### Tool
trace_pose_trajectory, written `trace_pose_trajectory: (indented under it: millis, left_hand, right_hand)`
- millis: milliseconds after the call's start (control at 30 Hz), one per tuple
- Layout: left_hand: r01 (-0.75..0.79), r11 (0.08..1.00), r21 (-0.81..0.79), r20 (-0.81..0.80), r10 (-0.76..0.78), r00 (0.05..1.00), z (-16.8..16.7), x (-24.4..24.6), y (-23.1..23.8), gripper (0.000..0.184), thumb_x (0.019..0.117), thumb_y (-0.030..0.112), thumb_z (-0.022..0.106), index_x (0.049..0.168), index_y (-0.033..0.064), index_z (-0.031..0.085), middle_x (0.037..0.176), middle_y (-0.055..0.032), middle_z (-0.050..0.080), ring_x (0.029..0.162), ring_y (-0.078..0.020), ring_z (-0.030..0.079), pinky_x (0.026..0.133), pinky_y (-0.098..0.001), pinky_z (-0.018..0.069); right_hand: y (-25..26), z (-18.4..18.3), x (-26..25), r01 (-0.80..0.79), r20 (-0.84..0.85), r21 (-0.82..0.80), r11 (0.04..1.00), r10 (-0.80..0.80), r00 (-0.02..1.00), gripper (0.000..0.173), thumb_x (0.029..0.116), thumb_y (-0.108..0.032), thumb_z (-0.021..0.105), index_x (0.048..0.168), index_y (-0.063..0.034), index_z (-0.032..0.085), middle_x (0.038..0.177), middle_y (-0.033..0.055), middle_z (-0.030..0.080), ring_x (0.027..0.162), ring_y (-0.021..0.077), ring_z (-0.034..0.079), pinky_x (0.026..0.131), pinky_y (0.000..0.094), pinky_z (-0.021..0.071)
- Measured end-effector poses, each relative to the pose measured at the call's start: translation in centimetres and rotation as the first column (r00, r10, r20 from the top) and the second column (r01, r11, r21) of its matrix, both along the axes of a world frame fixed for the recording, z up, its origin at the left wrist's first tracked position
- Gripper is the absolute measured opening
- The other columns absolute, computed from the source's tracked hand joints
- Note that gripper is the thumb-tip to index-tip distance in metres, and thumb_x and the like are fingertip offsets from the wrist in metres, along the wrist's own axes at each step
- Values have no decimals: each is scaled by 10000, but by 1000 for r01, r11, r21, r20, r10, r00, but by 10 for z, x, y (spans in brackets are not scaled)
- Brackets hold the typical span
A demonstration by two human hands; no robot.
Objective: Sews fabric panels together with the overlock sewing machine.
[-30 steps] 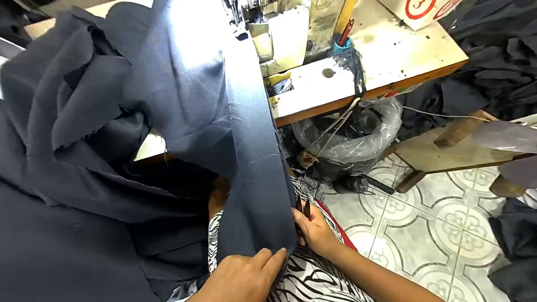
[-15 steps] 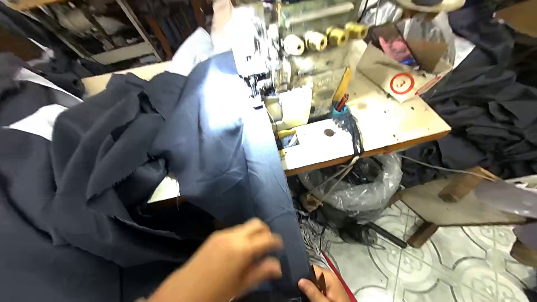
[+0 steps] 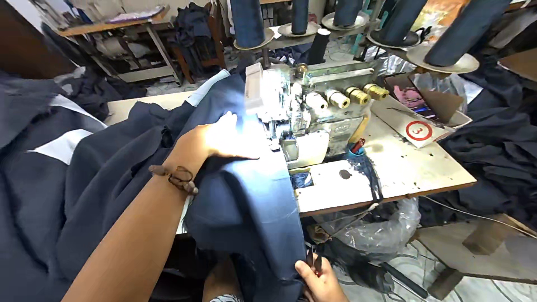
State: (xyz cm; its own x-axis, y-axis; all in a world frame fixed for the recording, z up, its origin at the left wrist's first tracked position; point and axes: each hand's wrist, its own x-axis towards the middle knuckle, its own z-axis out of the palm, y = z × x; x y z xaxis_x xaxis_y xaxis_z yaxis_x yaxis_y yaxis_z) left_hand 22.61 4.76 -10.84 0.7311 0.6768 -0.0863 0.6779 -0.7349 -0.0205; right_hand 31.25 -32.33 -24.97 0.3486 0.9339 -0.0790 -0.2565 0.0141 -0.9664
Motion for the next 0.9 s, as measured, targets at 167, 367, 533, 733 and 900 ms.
trace_pose_trajectory:
  millis: [167,367,533,733,900]
  left_hand:
    - [-224,967,-120,-147,205,968,67,30,-20,1045,923,561,683,1640,39,129,1704,-169,163,1516,-363,324,1169,-590,321]
    - [-18,994,105,217,-5,976,38,25,19,1036,888,743,572,1571,-2,346,1532,-249,463,1370,-404,513,1098,-621,406]
    - [-225,966,130,318,174,932,50,51,-9,739,924,422,743,1519,81,467,1535,-229,445,1326,-490,489,1011,-690,399]
    - [224,944,244,548,-324,771,-4,-16,-145,299,992,363,598,952,98,731,860,-51,704,829,-238,675,777,-507,532]
    - [237,967,98,606,-247,756,-84,-73,-244,414,857,433,742,1058,71,745,920,-68,737,847,-228,703,811,-462,551]
  right_hand:
    - [52,12,16,-3,-21,71,997,4,1000,147,959,-120,555,852,-203,613,589,-162,553,438,-70,467,417,125,414]
    - [95,53,24,98,-17,-23,995,-99,995,132,971,-103,547,848,-151,562,545,-129,500,399,-40,424,400,140,391]
    - [120,70,27,154,-57,-15,988,-154,986,187,1013,-59,538,834,-106,558,521,-92,461,382,-14,386,390,151,360]
    - [89,48,7,97,-143,77,992,-85,986,172,1010,-68,504,861,-119,574,516,-97,499,402,5,469,424,185,467]
    - [35,19,-21,67,-181,71,995,-53,982,120,1014,-66,483,1014,-101,598,632,-99,601,456,-9,521,448,169,487]
